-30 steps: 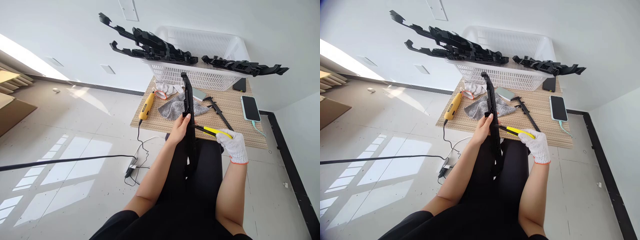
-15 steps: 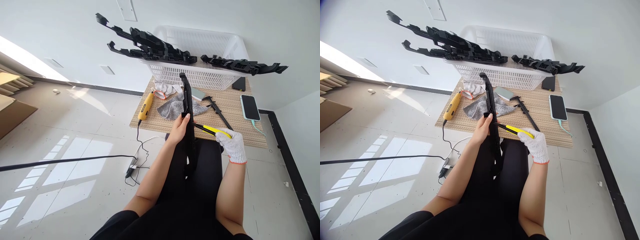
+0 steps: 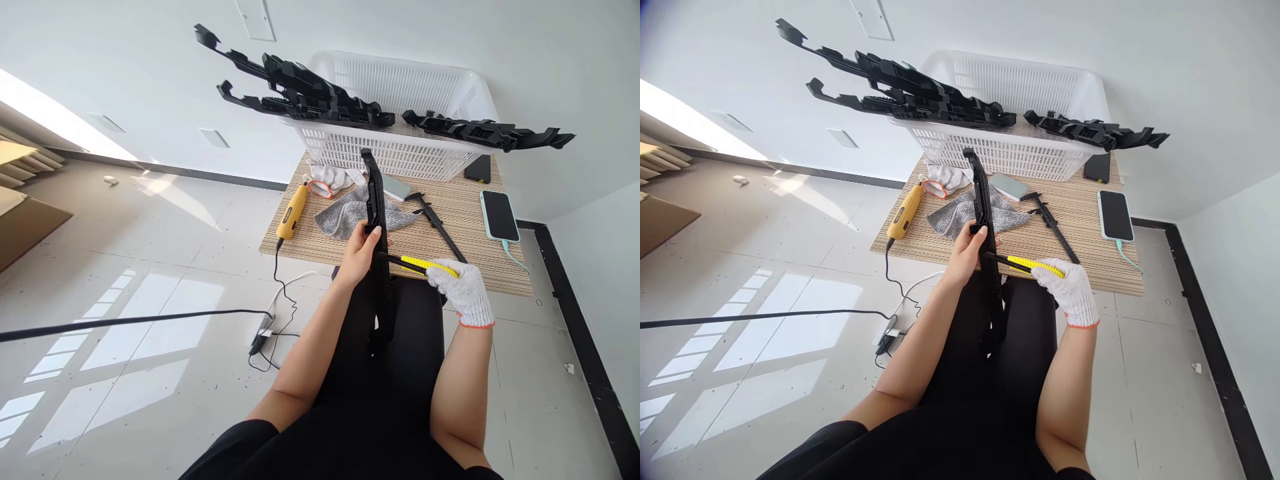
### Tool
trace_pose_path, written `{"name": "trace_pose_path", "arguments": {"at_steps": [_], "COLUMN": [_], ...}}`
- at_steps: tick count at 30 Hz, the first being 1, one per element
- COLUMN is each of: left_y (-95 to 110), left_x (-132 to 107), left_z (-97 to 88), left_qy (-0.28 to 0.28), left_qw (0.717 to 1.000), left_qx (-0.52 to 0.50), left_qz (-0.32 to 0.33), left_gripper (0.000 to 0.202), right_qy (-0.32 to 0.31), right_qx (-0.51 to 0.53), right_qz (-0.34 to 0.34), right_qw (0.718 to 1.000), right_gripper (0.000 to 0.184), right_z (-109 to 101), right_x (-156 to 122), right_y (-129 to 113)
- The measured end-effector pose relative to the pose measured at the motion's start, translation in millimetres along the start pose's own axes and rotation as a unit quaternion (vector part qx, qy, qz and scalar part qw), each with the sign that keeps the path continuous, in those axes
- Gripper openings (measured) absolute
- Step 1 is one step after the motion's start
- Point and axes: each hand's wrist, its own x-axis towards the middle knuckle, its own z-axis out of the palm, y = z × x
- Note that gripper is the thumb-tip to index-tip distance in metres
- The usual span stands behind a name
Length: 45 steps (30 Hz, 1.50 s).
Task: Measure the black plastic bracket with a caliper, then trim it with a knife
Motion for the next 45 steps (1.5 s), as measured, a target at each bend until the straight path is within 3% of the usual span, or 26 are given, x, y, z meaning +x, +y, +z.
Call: {"name": "trace_pose_path", "arguments": {"at_steps": [2, 6, 11, 16, 22, 36, 40, 45], "left_y": [-0.5, -2.3, -0.9, 2.8, 8.3, 12.6, 10.1, 23.0], "left_x": [0.1, 0.1, -1.0, 2.1, 4.2, 2.7, 0.8, 18.3], "left_z": [-0.2, -0.4, -2.2, -6.4, -9.2, -10.6, -2.2, 22.5], "left_qy": [-0.001, -0.004, 0.008, -0.005, -0.009, 0.021, 0.051, 0.067], "left_qw": [1.0, 1.0, 1.0, 0.997, 0.991, 0.988, 0.99, 0.993], "left_qx": [0.0, -0.014, -0.02, -0.074, -0.118, -0.132, -0.103, -0.07], "left_qz": [0.0, 0.012, -0.006, -0.037, -0.069, -0.079, -0.084, -0.063], "left_gripper": [0.04, 0.037, 0.041, 0.041, 0.025, 0.027, 0.033, 0.036], "right_qy": [-0.013, 0.062, 0.017, 0.038, 0.026, 0.007, 0.116, 0.261], "right_qx": [-0.001, 0.007, -0.022, -0.023, -0.024, -0.01, 0.088, 0.273], "right_qz": [0.003, -0.008, 0.007, -0.009, -0.008, -0.009, -0.004, 0.02], "right_qw": [1.0, 0.998, 1.0, 0.999, 0.999, 1.0, 0.989, 0.926], "right_gripper": [0.042, 0.041, 0.041, 0.04, 0.043, 0.039, 0.034, 0.04], "right_z": [1.9, 4.8, 3.5, 4.6, 3.5, 3.3, 13.5, 25.6], "right_x": [0.2, -0.6, -1.5, -1.2, -0.1, -2.1, 0.9, 28.9], "right_y": [1.1, 1.0, -3.7, -4.6, 0.5, -1.6, -1.6, -32.3]}}
